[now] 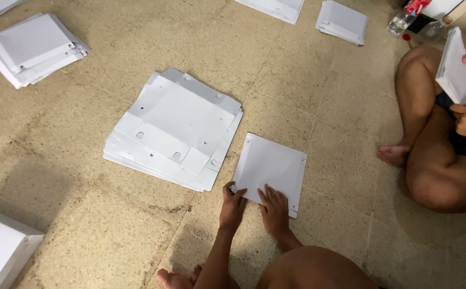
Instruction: Folding and assembling white cardboard boxes from flat pre-cut sheets while sitting on the floor.
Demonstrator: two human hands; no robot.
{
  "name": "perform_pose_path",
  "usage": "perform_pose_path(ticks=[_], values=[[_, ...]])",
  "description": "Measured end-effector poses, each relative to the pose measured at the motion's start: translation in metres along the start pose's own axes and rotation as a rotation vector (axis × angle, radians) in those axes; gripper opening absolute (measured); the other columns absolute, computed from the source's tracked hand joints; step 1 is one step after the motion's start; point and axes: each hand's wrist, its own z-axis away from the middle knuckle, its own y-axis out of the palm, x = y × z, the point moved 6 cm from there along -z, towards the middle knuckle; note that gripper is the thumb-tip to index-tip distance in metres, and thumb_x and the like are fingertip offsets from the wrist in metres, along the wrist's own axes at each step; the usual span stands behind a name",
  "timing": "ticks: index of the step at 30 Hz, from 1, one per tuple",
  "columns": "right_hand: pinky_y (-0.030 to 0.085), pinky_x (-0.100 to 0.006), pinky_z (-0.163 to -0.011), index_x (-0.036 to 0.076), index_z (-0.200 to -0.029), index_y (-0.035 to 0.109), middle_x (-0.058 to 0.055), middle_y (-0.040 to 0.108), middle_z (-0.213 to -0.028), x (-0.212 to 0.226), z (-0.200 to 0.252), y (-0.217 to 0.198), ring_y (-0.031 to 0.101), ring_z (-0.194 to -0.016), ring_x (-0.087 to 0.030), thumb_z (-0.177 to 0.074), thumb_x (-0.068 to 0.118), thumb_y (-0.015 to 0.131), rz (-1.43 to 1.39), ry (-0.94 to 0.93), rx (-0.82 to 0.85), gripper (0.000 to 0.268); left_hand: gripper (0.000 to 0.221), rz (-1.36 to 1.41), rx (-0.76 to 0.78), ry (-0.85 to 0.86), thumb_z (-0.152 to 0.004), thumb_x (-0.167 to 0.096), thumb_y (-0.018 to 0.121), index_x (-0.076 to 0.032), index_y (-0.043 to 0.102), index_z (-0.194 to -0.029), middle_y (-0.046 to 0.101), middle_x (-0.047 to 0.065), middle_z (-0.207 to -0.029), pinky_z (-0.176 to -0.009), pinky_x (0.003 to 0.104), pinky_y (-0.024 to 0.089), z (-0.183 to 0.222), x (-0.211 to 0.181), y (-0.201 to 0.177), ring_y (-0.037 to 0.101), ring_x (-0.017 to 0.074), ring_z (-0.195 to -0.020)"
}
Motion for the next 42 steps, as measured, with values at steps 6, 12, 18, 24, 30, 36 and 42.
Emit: perform_pose_path(ticks=[6, 12, 18, 24, 30, 36, 42], values=[[0.030, -0.049, -0.115, 0.008, -0.137, 0.057, -0.019, 0.049, -0.150, 0.016, -0.007, -0.005, 0.048, -0.138, -0.031, -0.085, 0.012, 0.069, -0.086, -0.191, 0.022, 0.054, 0.034, -0.359, -0.064, 0.124, -0.086, -0.018, 0.073, -0.013, 0.069, -0.119, 0.032, 0.020, -0.151, -0.114, 0.055, 0.035, 0.001, -0.007, 0.000, 0.026, 0.0432, -0.144], [0.029, -0.051, -0.116, 0.005, -0.113, 0.068, -0.019, 0.052, -0.146, 0.015, -0.004, 0.001, 0.045, -0.139, -0.031, -0.083, 0.015, 0.074, -0.070, -0.222, 0.032, 0.032, 0.074, -0.849, 0.068, 0.432, -0.085, -0.021, 0.066, -0.023, 0.038, -0.153, 0.034, -0.004, -0.161, -0.113, 0.066, 0.014, 0.012, 0.016, 0.040, 0.020, 0.0266, -0.151], [0.030, -0.051, -0.119, 0.003, -0.130, 0.054, -0.019, 0.051, -0.146, 0.004, -0.003, 0.008, 0.046, -0.139, -0.033, -0.077, 0.008, 0.075, -0.136, -0.066, 0.052, 0.057, 0.066, -0.773, 0.125, 0.341, -0.088, -0.022, 0.064, -0.022, 0.040, -0.150, 0.035, -0.006, -0.160, -0.113, 0.064, 0.012, 0.006, 0.011, 0.032, 0.018, 0.0179, -0.152], [0.027, -0.050, -0.121, -0.005, -0.138, 0.050, -0.022, 0.050, -0.148, 0.006, 0.001, 0.015, 0.043, -0.142, -0.033, -0.086, 0.012, 0.069, -0.012, -0.177, 0.068, 0.057, 0.055, -0.742, 0.105, 0.364, -0.088, -0.021, 0.065, -0.020, 0.052, -0.141, 0.045, -0.008, -0.154, -0.114, 0.068, 0.014, 0.008, 0.012, 0.033, 0.022, 0.0217, -0.151], [0.038, -0.044, -0.117, -0.005, -0.134, 0.055, -0.021, 0.055, -0.144, 0.000, 0.007, 0.027, 0.050, -0.137, -0.032, -0.084, 0.011, 0.073, -0.035, -0.161, 0.086, 0.056, 0.042, -0.701, 0.084, 0.327, -0.093, -0.031, 0.062, -0.020, 0.060, -0.134, 0.057, -0.010, -0.144, -0.115, 0.069, 0.019, 0.006, 0.015, 0.031, 0.035, 0.0244, -0.145], [0.039, -0.045, -0.114, -0.002, -0.135, 0.056, -0.017, 0.058, -0.142, 0.004, 0.004, 0.022, 0.051, -0.137, -0.030, -0.081, 0.010, 0.074, -0.034, -0.137, 0.069, 0.058, 0.040, -0.699, 0.026, 0.402, -0.092, -0.028, 0.063, -0.015, 0.063, -0.130, 0.060, -0.005, -0.142, -0.117, 0.061, 0.023, 0.010, 0.010, 0.027, 0.039, 0.0268, -0.144], [0.013, -0.056, -0.126, 0.004, -0.156, 0.023, -0.026, 0.023, -0.163, -0.007, 0.006, 0.031, 0.024, -0.151, -0.039, -0.080, 0.021, 0.077, 0.075, -0.049, 0.032, 0.095, 0.047, -0.768, 0.096, 0.415, -0.096, -0.029, 0.056, -0.017, 0.052, -0.141, 0.047, -0.002, -0.152, -0.124, 0.057, 0.009, 0.009, 0.030, 0.042, 0.027, 0.0271, -0.149]])
